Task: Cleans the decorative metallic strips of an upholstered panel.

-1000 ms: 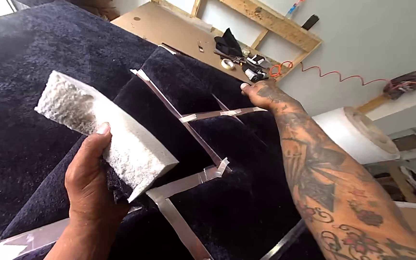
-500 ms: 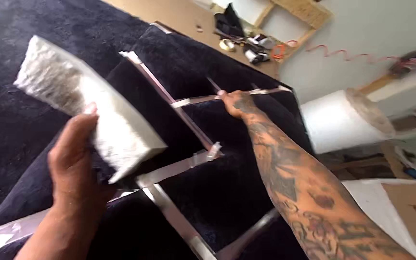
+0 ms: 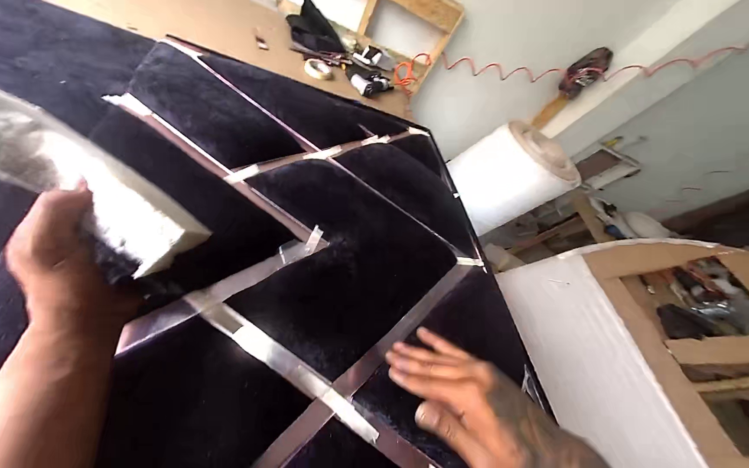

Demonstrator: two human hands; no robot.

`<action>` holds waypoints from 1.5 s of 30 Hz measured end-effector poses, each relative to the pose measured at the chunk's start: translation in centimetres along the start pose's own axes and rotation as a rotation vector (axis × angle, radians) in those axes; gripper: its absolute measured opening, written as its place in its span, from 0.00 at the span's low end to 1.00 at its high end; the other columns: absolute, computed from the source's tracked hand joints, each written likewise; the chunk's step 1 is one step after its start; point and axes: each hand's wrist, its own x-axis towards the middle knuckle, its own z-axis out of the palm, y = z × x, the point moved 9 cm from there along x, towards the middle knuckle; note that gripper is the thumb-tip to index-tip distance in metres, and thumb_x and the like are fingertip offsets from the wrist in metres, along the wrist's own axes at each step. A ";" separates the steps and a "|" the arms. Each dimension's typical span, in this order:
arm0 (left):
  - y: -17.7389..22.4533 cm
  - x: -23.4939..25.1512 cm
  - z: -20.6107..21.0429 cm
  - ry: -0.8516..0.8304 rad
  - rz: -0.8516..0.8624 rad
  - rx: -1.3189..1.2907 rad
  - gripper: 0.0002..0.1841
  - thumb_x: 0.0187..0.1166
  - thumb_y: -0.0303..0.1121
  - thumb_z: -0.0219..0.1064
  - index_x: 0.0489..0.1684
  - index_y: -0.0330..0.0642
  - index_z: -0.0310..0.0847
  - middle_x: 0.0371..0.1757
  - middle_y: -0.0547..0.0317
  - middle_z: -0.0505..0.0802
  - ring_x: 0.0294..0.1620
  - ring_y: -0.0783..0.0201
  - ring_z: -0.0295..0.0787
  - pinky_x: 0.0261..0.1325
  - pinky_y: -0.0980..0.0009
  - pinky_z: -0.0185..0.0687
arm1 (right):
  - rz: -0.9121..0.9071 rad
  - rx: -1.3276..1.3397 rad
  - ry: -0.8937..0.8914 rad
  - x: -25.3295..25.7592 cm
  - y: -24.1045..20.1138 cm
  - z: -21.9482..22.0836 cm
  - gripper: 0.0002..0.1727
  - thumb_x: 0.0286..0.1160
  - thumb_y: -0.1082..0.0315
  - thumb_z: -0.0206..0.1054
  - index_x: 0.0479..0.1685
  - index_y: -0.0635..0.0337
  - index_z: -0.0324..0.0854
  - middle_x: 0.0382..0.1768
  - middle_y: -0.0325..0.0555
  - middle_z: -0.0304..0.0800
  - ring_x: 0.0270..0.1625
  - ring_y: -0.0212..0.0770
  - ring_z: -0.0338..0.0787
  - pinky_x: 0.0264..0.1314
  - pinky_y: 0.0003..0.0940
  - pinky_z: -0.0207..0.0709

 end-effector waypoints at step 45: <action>3.2 -11.4 10.8 -1.234 -0.063 1.336 0.10 0.67 0.48 0.75 0.42 0.63 0.87 0.25 0.70 0.89 0.26 0.66 0.87 0.28 0.54 0.83 | -0.063 -0.363 0.083 -8.1 -5.2 7.1 0.25 0.84 0.65 0.55 0.78 0.41 0.82 0.86 0.28 0.73 0.95 0.50 0.55 0.94 0.66 0.52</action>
